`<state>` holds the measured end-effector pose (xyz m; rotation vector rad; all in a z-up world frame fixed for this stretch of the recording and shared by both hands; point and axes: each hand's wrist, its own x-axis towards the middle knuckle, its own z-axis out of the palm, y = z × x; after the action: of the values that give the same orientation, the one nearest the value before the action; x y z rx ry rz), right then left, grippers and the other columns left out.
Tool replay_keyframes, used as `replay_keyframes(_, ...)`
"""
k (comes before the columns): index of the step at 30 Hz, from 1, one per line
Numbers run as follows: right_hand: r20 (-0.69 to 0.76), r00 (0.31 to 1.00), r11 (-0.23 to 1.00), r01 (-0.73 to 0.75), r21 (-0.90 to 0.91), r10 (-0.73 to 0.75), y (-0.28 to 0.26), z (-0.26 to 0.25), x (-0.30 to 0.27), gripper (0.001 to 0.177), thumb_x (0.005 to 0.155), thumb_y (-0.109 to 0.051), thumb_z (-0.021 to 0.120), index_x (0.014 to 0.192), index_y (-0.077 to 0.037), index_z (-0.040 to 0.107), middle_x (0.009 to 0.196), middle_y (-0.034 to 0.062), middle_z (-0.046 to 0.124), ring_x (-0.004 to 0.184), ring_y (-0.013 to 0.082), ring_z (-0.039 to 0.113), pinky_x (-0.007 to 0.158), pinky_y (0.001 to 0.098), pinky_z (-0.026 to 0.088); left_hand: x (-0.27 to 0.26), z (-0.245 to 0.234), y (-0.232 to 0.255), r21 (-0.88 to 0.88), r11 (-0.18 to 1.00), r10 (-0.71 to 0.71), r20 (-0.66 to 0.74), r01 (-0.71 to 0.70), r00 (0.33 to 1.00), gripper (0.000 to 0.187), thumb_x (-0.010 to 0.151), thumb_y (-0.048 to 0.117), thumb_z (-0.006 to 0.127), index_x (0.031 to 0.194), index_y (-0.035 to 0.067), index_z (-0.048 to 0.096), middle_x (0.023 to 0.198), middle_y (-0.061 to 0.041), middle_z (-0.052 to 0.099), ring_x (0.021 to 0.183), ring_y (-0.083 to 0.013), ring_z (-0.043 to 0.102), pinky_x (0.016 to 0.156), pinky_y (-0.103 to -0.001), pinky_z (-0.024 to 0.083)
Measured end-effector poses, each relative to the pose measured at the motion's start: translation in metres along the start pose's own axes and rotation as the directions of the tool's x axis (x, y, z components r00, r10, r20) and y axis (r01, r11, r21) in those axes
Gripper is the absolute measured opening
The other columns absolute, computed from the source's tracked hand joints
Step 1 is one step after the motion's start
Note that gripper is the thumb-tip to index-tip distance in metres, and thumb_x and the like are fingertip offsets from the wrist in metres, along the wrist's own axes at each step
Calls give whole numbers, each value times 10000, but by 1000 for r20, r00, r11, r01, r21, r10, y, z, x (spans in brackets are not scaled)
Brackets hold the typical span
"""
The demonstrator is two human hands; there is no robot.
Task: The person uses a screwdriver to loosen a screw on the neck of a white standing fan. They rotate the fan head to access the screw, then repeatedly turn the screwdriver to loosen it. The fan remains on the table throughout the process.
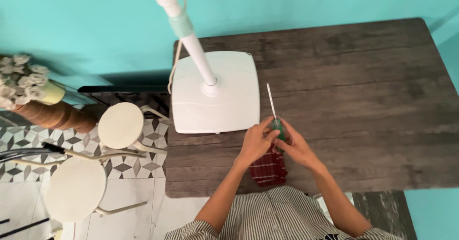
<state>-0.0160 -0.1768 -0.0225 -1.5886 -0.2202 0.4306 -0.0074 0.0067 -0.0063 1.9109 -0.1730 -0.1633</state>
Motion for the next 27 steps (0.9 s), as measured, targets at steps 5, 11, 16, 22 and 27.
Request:
replay_keyframes(5, 3, 999, 998, -33, -51, 33, -12, 19, 8, 614, 954, -54, 605, 1535, -81, 409, 1137, 39, 668, 793, 117, 621, 634, 287, 535, -12, -20, 5, 241, 968, 98, -100, -72, 990, 528, 906, 308, 733, 1357, 48, 638, 989, -117, 781, 947, -332, 632, 886, -442, 514)
replay_keyframes(11, -41, 999, 1000, 18, 5, -18, -17, 33, 27, 618, 937, -25, 621, 1514, -9, 401, 976, 79, 676, 732, 115, 647, 591, 277, 554, -22, -55, 20, 341, 923, 261, -224, -176, 939, 502, 932, 328, 735, 1316, 14, 655, 1104, -166, 719, 1014, -357, 603, 911, -460, 496)
replay_keyframes(16, -113, 991, 998, 61, -30, -64, -48, 48, 37, 612, 914, -44, 646, 1492, -1, 449, 904, 49, 656, 581, 90, 564, 481, 267, 478, -25, -92, 27, 378, 905, 336, -358, -193, 871, 427, 939, 273, 731, 1277, 17, 678, 1112, -162, 724, 1037, -363, 610, 916, -461, 499)
replay_keyframes(22, -204, 975, 982, 47, -182, -85, -98, 63, 49, 537, 959, -161, 671, 1448, 0, 519, 744, 16, 584, 535, 66, 495, 453, 257, 412, -23, -134, 42, 426, 879, 421, -478, -216, 770, 362, 945, 230, 740, 1235, 20, 683, 1085, -137, 727, 1051, -360, 602, 913, -461, 494)
replay_keyframes(27, -173, 973, 974, 119, -194, -153, -135, 76, 55, 520, 979, -225, 640, 1439, -7, 538, 692, -7, 564, 532, 54, 492, 449, 250, 404, -9, -161, 58, 490, 835, 511, -524, -250, 681, 339, 946, 220, 742, 1216, 23, 682, 1068, -119, 723, 1042, -339, 598, 915, -459, 488)
